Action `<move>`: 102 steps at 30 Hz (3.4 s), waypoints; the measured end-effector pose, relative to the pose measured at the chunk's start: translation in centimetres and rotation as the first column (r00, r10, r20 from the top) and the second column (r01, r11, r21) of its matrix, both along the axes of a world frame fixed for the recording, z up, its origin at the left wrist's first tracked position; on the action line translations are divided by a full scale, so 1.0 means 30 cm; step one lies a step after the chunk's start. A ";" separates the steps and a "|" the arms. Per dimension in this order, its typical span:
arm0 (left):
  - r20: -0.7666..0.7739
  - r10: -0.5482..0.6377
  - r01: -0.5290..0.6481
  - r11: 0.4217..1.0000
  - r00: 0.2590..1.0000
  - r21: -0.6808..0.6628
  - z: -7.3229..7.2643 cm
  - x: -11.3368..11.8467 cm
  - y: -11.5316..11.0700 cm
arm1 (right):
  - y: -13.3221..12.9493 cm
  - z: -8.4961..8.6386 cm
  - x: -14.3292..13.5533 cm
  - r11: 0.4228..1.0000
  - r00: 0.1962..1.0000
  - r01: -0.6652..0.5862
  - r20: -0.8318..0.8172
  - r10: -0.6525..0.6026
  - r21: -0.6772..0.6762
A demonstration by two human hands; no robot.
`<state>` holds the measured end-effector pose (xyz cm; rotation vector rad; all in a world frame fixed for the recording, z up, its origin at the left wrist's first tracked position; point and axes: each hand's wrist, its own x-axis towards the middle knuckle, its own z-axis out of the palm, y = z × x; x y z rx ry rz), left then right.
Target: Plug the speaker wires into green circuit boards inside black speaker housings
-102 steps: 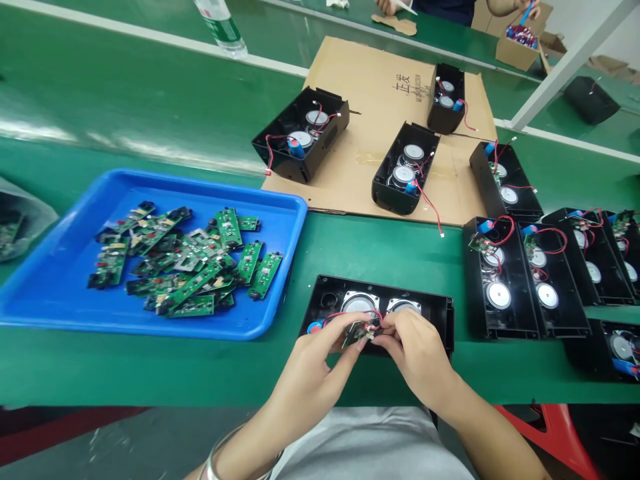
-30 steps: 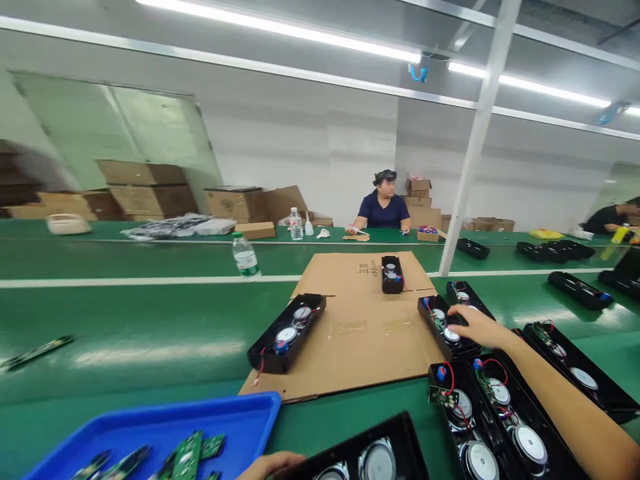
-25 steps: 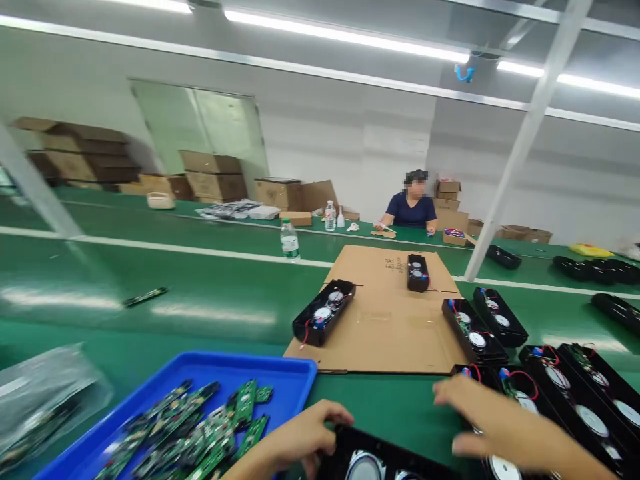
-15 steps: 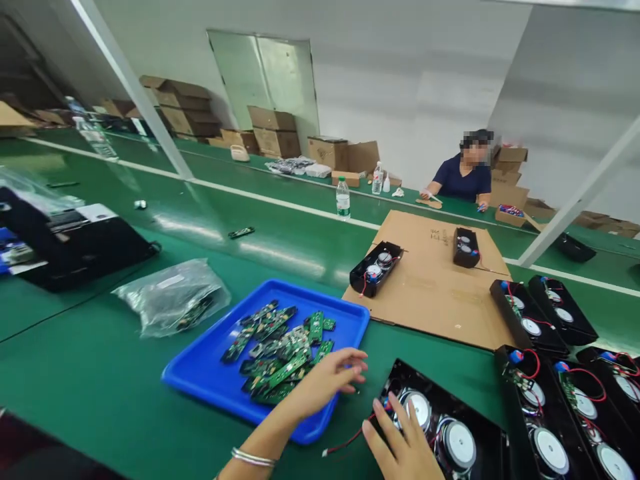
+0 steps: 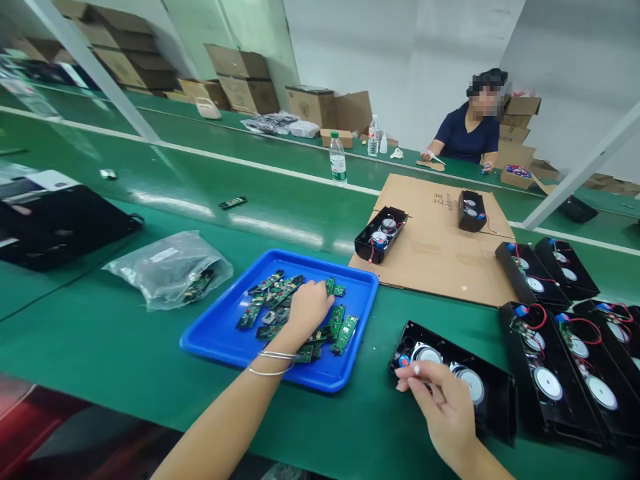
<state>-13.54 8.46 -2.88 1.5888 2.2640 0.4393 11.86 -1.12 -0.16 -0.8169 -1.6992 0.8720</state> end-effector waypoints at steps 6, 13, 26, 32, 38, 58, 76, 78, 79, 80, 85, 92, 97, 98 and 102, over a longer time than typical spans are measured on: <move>0.033 -0.033 0.034 0.998 0.999 -0.044 0.021 -0.078 -0.047 | 0.012 -0.047 0.059 0.953 0.988 0.155 0.042 -0.149 -0.262; -0.146 -0.025 0.031 0.999 0.989 0.037 0.001 0.027 -0.099 | -0.016 -0.052 0.040 0.976 0.994 0.048 0.108 -0.026 -0.212; 0.198 0.092 -0.093 0.996 0.976 -0.003 0.074 0.035 -0.036 | -0.025 -0.062 0.114 0.954 0.998 -0.043 0.037 0.056 -0.297; 0.688 -0.008 -0.003 1.000 0.726 0.014 0.112 0.191 -0.271 | -0.018 -0.017 0.065 0.966 0.984 -0.002 0.172 0.048 -0.257; 0.975 0.046 0.003 0.999 0.216 -0.047 0.059 0.326 -0.411 | -0.002 0.010 0.030 0.977 0.974 0.031 0.227 0.018 -0.211; 0.961 0.100 -0.303 0.953 0.257 -0.018 0.073 0.416 -0.449 | -0.022 -0.027 -0.018 0.945 0.919 0.135 0.320 -0.231 0.296; 0.912 -0.229 -0.215 0.925 0.339 0.312 0.050 0.433 -0.482 | -0.018 -0.031 -0.021 0.893 0.868 0.055 0.420 -0.263 0.446; 0.945 -0.234 -0.275 0.916 0.226 0.293 0.035 0.441 -0.484 | -0.017 -0.029 -0.024 0.883 0.874 0.047 0.408 -0.263 0.468; 0.954 -0.235 -0.295 0.913 0.186 0.283 0.030 0.444 -0.485 | -0.015 -0.028 -0.024 0.879 0.876 0.043 0.404 -0.261 0.475; 0.957 -0.242 -0.308 0.909 0.158 0.281 0.026 0.445 -0.485 | -0.013 -0.026 -0.024 0.875 0.879 0.038 0.401 -0.259 0.482; 0.931 -0.306 -0.282 0.892 0.199 0.354 0.012 0.432 -0.496 | -0.003 -0.012 -0.012 0.867 0.867 -0.018 0.440 -0.235 0.498; 0.906 -0.279 -0.211 0.911 0.318 0.354 -0.013 0.408 -0.504 | 0.004 0.001 0.003 0.850 0.830 -0.091 0.511 -0.224 0.519; 0.920 -0.279 -0.254 0.902 0.277 0.350 -0.019 0.421 -0.505 | 0.010 -0.011 0.004 0.846 0.838 -0.105 0.505 -0.208 0.523; 0.928 -0.276 -0.267 0.902 0.251 0.341 -0.017 0.424 -0.505 | 0.011 -0.014 0.005 0.843 0.843 -0.105 0.498 -0.206 0.527; 0.958 -0.239 -0.320 0.906 0.156 0.278 -0.005 0.438 -0.502 | 0.008 -0.026 0.008 0.836 0.872 -0.068 0.440 -0.215 0.544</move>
